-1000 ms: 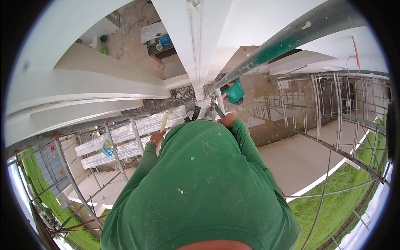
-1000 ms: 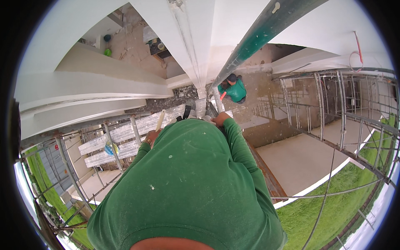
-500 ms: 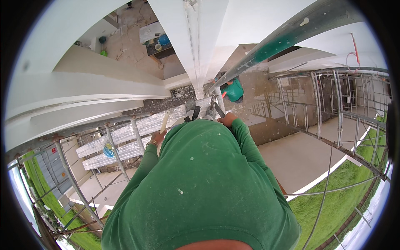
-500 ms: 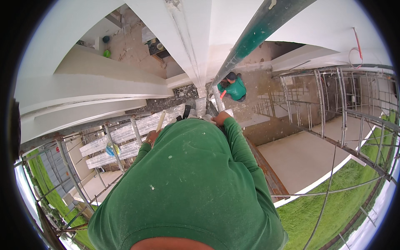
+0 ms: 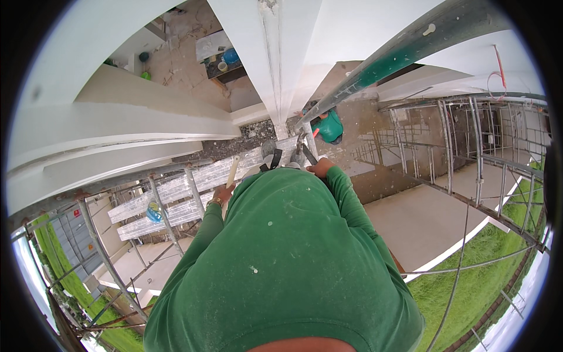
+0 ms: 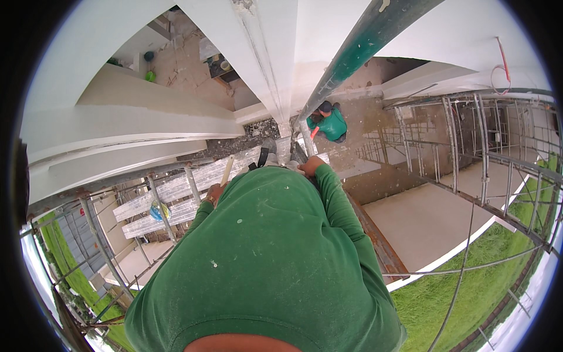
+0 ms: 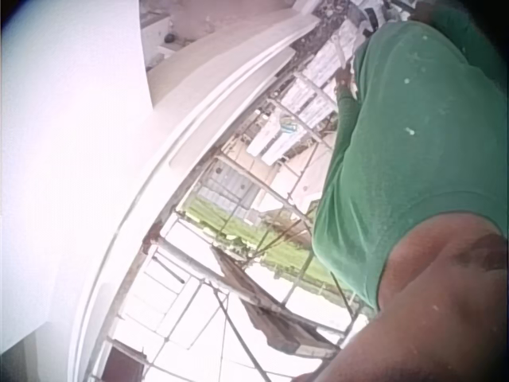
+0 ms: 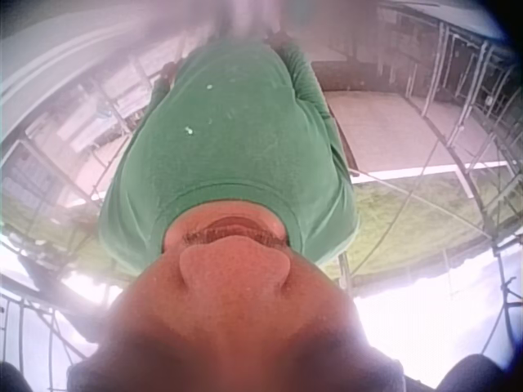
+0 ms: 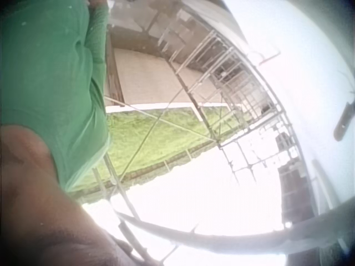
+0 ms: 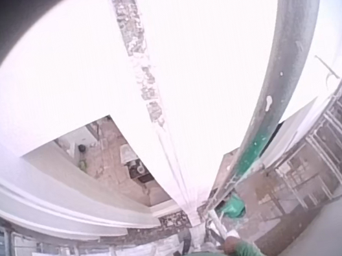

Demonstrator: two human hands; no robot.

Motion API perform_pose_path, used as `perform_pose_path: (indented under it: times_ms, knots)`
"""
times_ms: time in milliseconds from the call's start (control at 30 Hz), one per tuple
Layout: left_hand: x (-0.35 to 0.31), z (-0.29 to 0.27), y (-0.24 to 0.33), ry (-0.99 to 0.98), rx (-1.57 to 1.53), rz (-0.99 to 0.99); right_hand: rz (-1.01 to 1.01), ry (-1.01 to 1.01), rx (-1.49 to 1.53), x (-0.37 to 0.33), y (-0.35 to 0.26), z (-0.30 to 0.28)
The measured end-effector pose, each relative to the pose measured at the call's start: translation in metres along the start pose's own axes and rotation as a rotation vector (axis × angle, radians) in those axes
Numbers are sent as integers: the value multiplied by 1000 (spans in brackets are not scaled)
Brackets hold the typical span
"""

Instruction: The person uses a hammer to drive nails into a white wall while standing on scaffolding. They repeatedly position a nail and strike it with the hammer, occasionally adjusting their grip and stance.

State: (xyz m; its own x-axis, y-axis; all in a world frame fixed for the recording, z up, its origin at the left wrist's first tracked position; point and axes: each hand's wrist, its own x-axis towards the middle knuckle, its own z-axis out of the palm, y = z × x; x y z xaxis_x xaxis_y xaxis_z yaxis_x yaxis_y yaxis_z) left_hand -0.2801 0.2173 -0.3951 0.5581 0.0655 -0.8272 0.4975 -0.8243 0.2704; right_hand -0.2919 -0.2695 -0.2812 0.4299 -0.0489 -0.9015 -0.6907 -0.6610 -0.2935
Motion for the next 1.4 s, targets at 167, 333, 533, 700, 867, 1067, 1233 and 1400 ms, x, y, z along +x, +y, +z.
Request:
perform_pose_path:
  times_ms: [167, 333, 533, 700, 867, 1067, 1233, 1400]
  knots:
    - [-13, -7, 21, -9, 55, 16, -18, 84, -74, 5, 4, 6]
    - [-15, -8, 18, 7, 57, 18, -23, 83, -78, 5, 4, 7]
    - [-19, -7, 22, 4, 24, 39, -13, 0, -10, 8, 6, 3]
    - [-20, -11, 26, -8, 54, 41, -30, 64, -52, 11, 8, 8]
    - [-8, -7, 13, -30, 41, 41, -28, 90, -63, 11, 6, 9]
    - [16, 3, -8, 13, -13, 59, -8, 3, -7, 7, 2, 2]
    - [25, 13, -19, 8, -197, 41, -16, 10, -11, 7, 3, 2]
    - [-3, -4, 15, -3, 3, 57, -17, 7, 1, 8, 5, 1]
